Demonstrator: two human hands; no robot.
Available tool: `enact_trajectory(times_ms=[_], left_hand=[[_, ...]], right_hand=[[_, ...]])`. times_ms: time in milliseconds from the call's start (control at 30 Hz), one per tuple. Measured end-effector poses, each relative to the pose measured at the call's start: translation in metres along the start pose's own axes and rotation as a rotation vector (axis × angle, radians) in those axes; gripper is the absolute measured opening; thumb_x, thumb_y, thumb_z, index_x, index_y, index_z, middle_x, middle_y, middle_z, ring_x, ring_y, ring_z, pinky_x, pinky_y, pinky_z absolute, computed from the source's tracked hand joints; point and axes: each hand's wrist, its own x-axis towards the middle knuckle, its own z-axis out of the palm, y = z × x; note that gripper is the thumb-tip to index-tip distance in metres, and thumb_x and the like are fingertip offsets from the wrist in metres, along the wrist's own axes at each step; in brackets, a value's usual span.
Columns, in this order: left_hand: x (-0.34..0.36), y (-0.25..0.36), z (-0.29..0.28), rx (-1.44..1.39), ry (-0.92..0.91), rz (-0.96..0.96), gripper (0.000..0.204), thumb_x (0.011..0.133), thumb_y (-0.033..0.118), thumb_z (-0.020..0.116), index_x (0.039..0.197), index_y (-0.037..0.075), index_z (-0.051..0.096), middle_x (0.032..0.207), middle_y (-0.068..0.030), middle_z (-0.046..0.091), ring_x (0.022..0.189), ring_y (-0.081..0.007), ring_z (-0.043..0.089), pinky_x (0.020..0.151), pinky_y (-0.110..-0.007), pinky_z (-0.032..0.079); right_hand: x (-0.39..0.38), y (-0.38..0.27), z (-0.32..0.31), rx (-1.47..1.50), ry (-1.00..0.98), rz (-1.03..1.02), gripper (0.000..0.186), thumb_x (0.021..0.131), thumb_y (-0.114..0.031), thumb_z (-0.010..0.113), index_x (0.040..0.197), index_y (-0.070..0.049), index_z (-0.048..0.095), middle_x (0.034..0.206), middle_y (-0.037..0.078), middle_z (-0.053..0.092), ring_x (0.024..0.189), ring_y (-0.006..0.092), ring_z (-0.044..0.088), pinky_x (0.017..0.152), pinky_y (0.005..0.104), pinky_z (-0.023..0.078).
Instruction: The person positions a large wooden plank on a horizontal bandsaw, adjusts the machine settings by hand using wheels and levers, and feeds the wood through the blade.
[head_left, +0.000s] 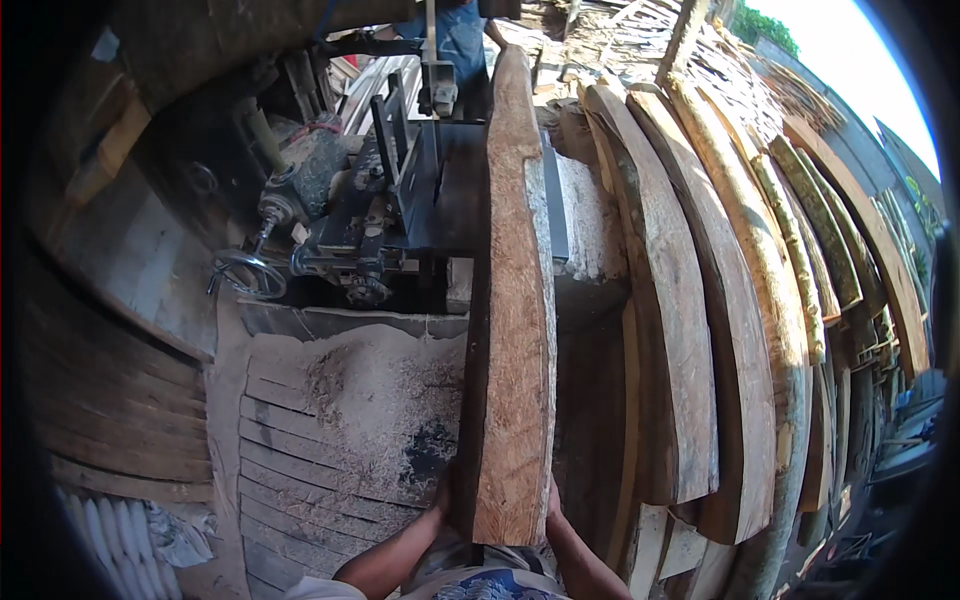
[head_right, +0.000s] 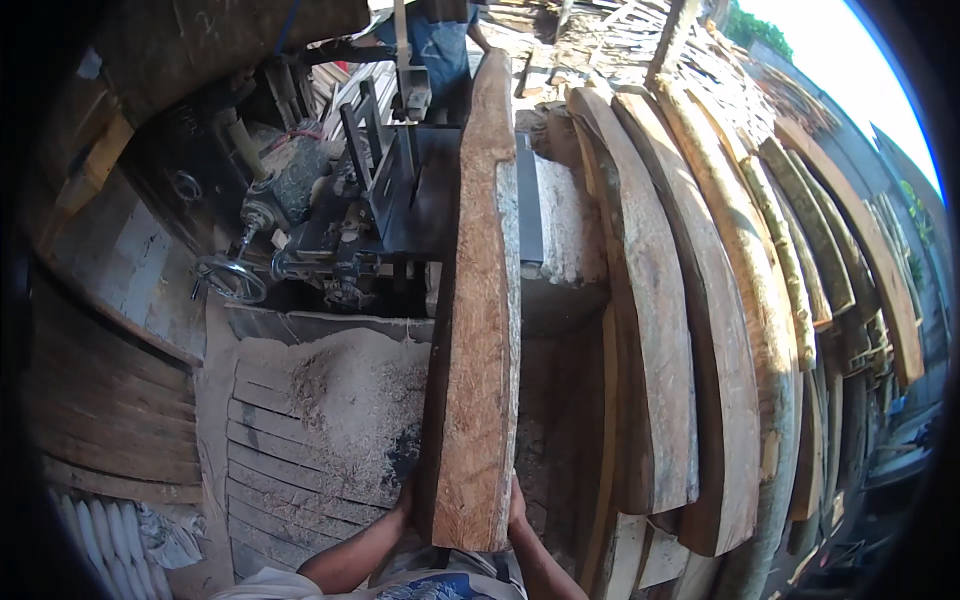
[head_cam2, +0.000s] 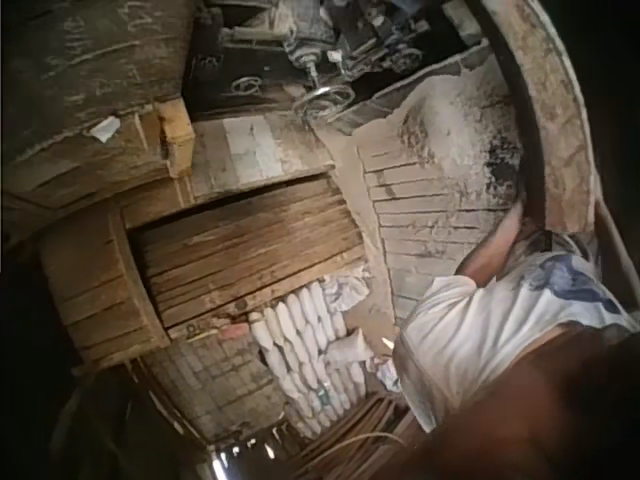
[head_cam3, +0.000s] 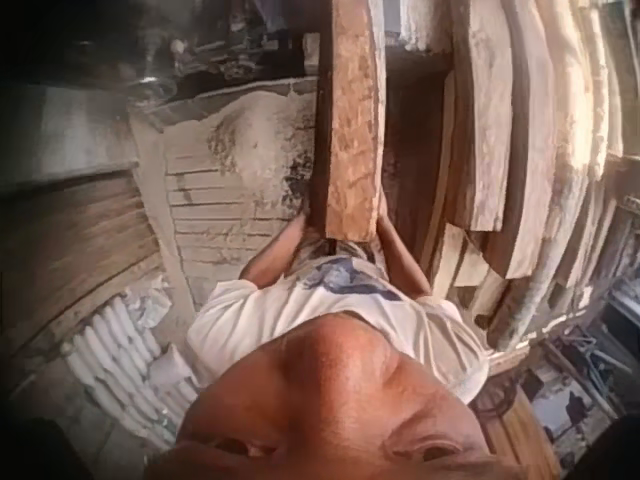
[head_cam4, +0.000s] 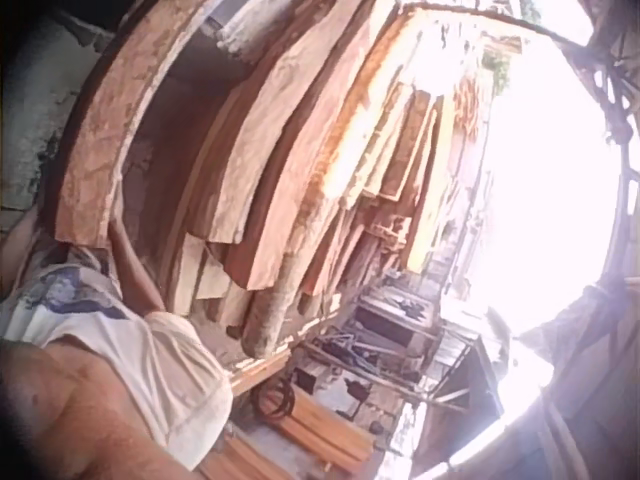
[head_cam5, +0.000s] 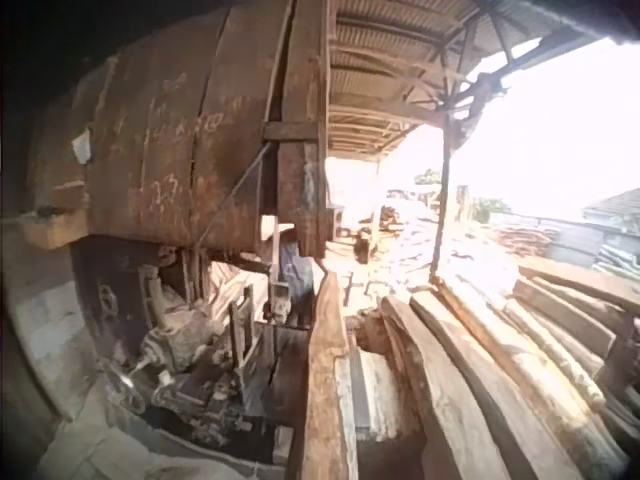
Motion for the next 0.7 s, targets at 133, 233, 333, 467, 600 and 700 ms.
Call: enact_trajectory(times_ms=[133,233,333,467,600,700], left_hand=[[-0.047,0.06,0.042,0.047,-0.094,-0.164,0.056,0.097,0.047,0.038,0.136,0.007,0.044,0.129,-0.0122,0.054,0.116,-0.0269,0.055,0.102,-0.041,0.043],[-0.042,0.071,0.028,0.025,-0.164,-0.205,0.064,0.096,0.053,0.035,0.139,0.007,0.041,0.133,-0.0143,0.051,0.12,-0.0295,0.052,0.103,-0.043,0.042],[-0.026,0.064,0.016,0.037,-0.249,-0.406,0.069,0.093,0.058,0.039,0.138,0.005,0.041,0.133,-0.0133,0.051,0.121,-0.0311,0.05,0.102,-0.043,0.042],[-0.026,0.067,0.034,0.071,-0.233,-0.406,0.072,0.092,0.06,0.04,0.137,0.004,0.042,0.133,-0.0135,0.052,0.12,-0.0318,0.05,0.101,-0.042,0.042],[-0.032,0.059,0.053,0.09,-0.103,-0.316,0.075,0.091,0.063,0.04,0.136,0.003,0.043,0.133,-0.0137,0.052,0.12,-0.0324,0.05,0.1,-0.042,0.042],[-0.052,0.07,0.068,0.157,0.054,-0.244,0.077,0.091,0.064,0.04,0.136,0.003,0.043,0.132,-0.0138,0.052,0.12,-0.0329,0.05,0.099,-0.042,0.043]], right_hand=[[0.023,0.041,-0.007,-0.144,0.134,0.075,0.068,0.095,-0.059,0.038,0.123,0.0,0.058,0.117,0.015,0.063,0.108,0.0212,0.057,0.095,0.032,0.042],[-0.002,0.012,0.035,-0.446,0.243,0.155,0.066,0.096,-0.056,0.04,0.117,0.002,0.063,0.111,0.013,0.065,0.106,0.0189,0.056,0.095,0.0318,0.04],[-0.021,-0.007,0.032,-0.482,0.196,0.056,0.068,0.095,-0.055,0.041,0.128,0.004,0.054,0.123,0.018,0.06,0.115,0.0225,0.053,0.099,0.0326,0.038],[-0.088,-0.067,0.076,-0.725,0.128,-0.359,0.08,0.088,-0.051,0.055,0.143,0.002,0.03,0.142,0.024,0.041,0.13,0.0327,0.042,0.107,0.037,0.034],[-0.104,-0.078,0.115,-1.13,0.244,-0.524,0.111,0.068,-0.058,0.076,0.146,0.001,0.023,0.138,0.028,0.042,0.129,0.0344,0.043,0.104,0.039,0.038],[-0.111,-0.099,0.104,-0.926,0.095,-0.323,0.115,0.063,-0.052,0.082,0.146,0.0,0.022,0.133,0.03,0.047,0.123,0.0372,0.049,0.101,0.0402,0.042]])
